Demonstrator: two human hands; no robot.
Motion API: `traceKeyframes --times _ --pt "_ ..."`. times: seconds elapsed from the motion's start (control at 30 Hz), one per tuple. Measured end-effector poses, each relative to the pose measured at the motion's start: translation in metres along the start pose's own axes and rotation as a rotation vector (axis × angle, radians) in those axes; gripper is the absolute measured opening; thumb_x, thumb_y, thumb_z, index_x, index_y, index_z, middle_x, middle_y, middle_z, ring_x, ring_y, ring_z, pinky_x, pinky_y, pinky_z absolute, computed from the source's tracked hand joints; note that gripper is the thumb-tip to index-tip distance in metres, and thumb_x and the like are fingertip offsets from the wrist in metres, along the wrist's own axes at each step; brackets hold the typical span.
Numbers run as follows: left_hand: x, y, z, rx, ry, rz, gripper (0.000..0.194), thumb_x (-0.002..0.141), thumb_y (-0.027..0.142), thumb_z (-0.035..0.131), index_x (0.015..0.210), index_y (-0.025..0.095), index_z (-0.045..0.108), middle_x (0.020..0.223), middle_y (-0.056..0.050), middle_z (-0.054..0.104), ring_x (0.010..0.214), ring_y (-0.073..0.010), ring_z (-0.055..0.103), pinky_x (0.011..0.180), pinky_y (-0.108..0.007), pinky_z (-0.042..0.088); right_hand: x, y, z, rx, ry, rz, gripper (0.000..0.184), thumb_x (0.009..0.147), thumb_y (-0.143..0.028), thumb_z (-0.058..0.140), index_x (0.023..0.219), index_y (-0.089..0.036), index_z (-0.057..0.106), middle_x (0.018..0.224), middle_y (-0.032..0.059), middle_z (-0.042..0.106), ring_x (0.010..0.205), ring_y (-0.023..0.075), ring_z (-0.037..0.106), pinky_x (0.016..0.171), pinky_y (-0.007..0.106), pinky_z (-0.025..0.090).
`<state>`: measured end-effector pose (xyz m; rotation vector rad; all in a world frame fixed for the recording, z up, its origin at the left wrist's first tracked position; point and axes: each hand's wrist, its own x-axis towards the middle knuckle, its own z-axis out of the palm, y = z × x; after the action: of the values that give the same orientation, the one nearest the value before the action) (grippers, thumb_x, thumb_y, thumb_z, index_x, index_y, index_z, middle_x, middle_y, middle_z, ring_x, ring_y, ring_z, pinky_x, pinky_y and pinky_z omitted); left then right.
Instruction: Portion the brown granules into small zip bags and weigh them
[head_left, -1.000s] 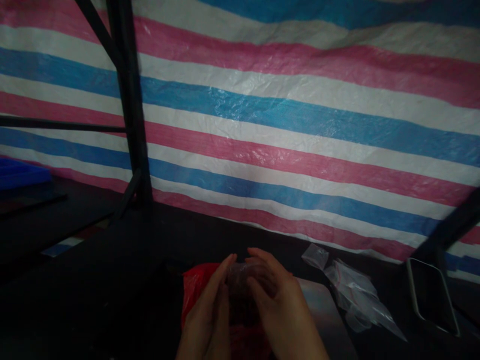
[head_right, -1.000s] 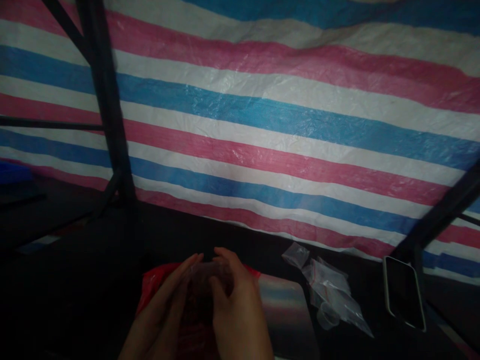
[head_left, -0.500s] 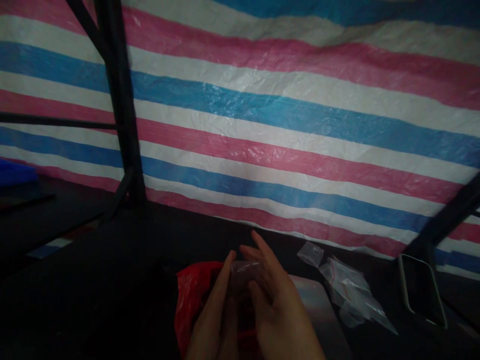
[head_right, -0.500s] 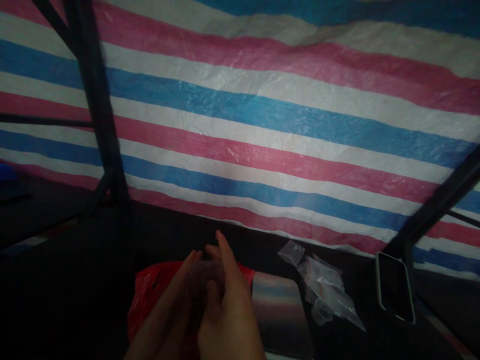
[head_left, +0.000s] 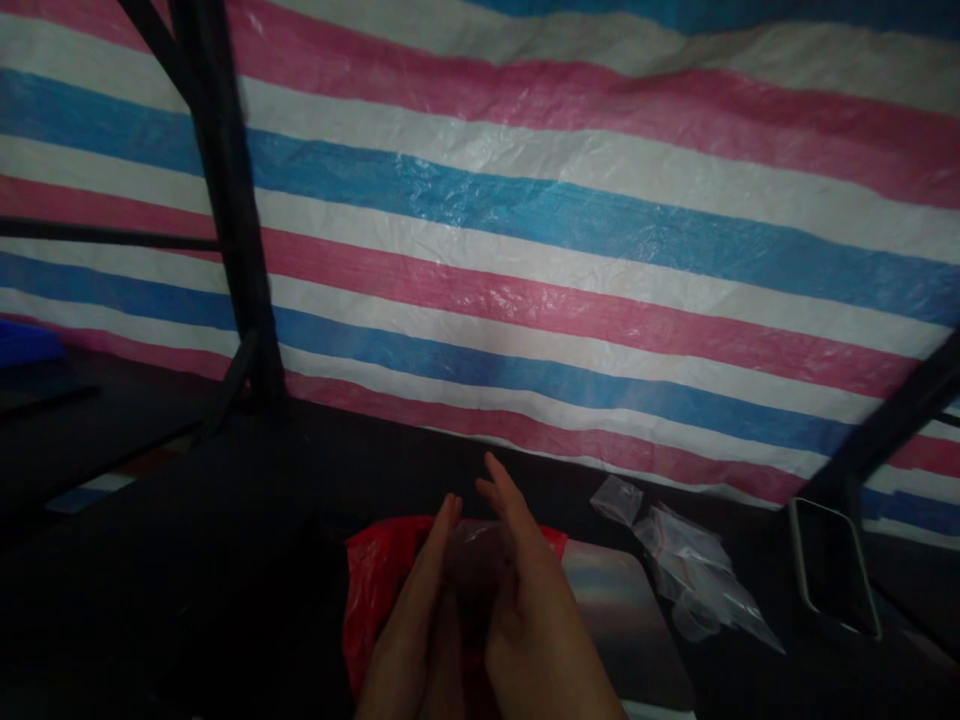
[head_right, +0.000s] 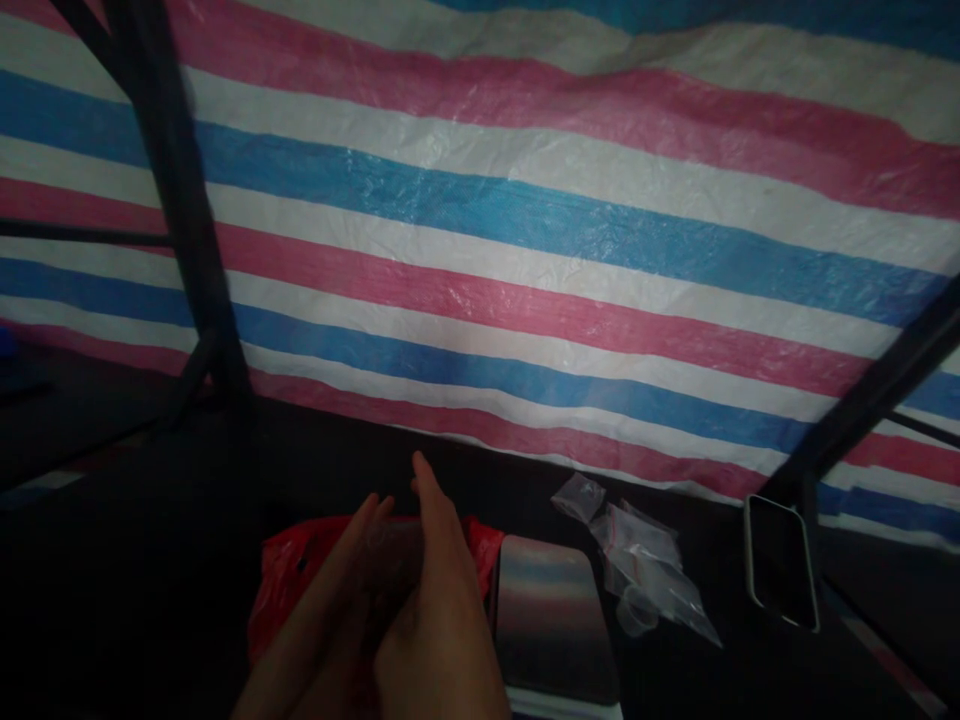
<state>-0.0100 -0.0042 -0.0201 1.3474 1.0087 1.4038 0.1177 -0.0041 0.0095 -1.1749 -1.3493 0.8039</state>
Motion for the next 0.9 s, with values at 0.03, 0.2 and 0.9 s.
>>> traceKeyframes --times 0.03,0.2,0.9 --pt "0.002 -0.001 -0.003 0.028 0.01 0.004 0.045 0.101 0.04 0.059 0.145 0.042 0.064 0.158 0.004 0.06 0.147 -0.0299 0.056 0.12 -0.046 0.051 0.0 -0.001 -0.001 -0.027 -0.004 0.004 0.093 0.078 -0.002 0.053 0.162 -0.042 0.043 0.158 -0.001 0.059 0.149 0.0225 0.053 0.129 0.051 0.036" --pt "0.004 -0.011 -0.01 0.093 0.024 0.031 0.05 0.099 0.038 0.062 0.148 0.041 0.061 0.16 0.002 0.059 0.148 -0.0311 0.054 0.119 -0.048 0.052 0.002 -0.001 -0.002 -0.119 0.022 0.065 0.084 0.085 -0.004 0.049 0.161 -0.039 0.045 0.157 0.0011 0.061 0.149 0.0222 0.053 0.128 0.051 0.037" --pt "0.013 -0.026 -0.006 0.229 0.068 0.012 0.044 0.105 0.045 0.05 0.147 0.038 0.062 0.158 -0.001 0.062 0.144 -0.0282 0.06 0.12 -0.052 0.05 0.013 -0.022 -0.012 -0.1 0.228 0.031 0.048 0.088 -0.028 0.065 0.136 -0.027 0.07 0.118 0.0078 0.079 0.106 0.0249 0.078 0.089 0.036 0.065"
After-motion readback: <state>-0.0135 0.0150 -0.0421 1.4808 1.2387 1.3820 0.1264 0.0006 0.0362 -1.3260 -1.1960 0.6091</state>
